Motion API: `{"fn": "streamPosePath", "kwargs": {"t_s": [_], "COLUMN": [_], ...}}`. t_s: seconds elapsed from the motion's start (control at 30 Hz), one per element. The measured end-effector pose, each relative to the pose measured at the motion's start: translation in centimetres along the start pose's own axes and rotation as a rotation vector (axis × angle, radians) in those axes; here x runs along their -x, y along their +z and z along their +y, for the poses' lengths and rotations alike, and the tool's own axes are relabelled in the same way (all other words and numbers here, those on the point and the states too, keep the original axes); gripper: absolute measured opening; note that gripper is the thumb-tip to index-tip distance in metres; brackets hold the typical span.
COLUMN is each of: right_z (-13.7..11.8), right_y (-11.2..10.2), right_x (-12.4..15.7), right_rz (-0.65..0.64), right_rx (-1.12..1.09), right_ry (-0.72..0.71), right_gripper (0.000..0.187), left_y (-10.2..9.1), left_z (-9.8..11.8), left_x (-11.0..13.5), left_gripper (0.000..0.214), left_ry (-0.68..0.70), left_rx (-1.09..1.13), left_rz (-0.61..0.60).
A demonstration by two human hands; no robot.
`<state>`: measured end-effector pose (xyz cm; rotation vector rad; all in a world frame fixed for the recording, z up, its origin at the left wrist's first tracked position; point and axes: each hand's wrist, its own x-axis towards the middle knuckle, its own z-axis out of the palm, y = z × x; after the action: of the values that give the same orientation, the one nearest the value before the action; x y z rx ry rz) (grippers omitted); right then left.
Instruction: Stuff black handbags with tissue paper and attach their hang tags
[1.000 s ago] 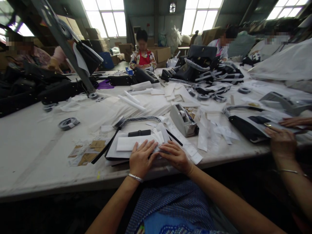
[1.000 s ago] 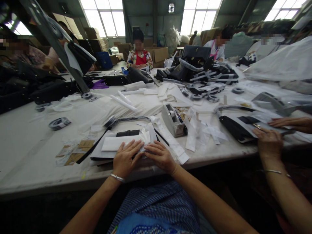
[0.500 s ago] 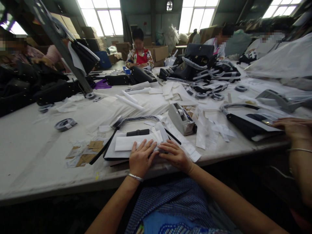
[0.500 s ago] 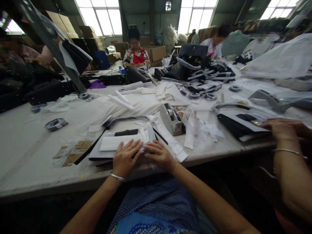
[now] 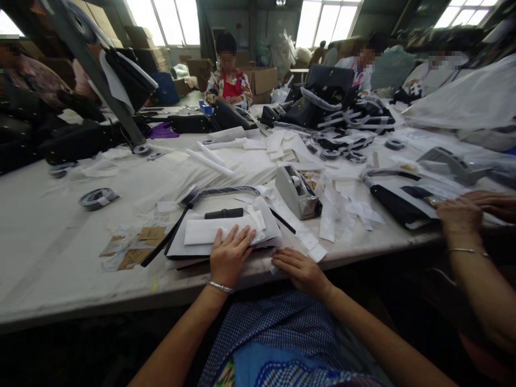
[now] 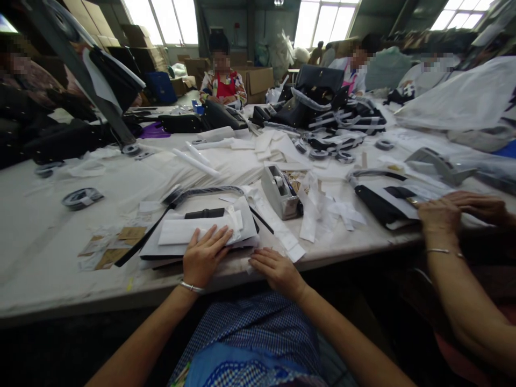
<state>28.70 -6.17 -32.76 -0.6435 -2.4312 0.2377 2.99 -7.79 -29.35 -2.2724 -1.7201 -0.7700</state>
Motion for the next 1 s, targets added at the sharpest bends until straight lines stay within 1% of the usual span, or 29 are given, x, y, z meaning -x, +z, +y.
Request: {"fn": "streamPosePath", "kwargs": {"t_s": [0.13, 0.27, 0.37, 0.43, 0.6, 0.8, 1.0], "right_z": [0.0, 0.1, 0.0, -0.2, -1.0, -3.8, -6.0], "right_y": [0.4, 0.5, 0.8, 1.0, 1.3, 0.9, 0.0], "right_x": [-0.4, -1.0, -1.6, -2.0, -2.7, -2.4, -1.6], "right_rz": [0.033, 0.082, 0.13, 0.147, 0.19, 0.197, 0.168], "right_rx": [-0.097, -0.144, -0.121, -0.097, -0.058, -0.057, 0.019], "right_ry": [0.094, 0.127, 0.137, 0.112, -0.002, -0.044, -0.072], "right_gripper": [0.04, 0.035, 0.032, 0.03, 0.028, 0.025, 0.025], "left_y": [0.1, 0.2, 0.2, 0.2, 0.4, 0.8, 1.3], "left_z": [0.0, 0.0, 0.0, 0.0, 0.0, 0.4, 0.3], "left_x": [0.0, 0.1, 0.1, 0.1, 0.2, 0.6, 0.7], "left_gripper": [0.037, 0.038, 0.037, 0.037, 0.038, 0.038, 0.039], "left_ry": [0.001, 0.003, 0.006, 0.005, -0.005, -0.024, -0.002], "left_rx": [-0.004, -0.006, -0.004, -0.003, -0.011, -0.03, -0.038], "left_rz": [0.007, 0.012, 0.015, 0.012, 0.009, 0.044, 0.063]}}
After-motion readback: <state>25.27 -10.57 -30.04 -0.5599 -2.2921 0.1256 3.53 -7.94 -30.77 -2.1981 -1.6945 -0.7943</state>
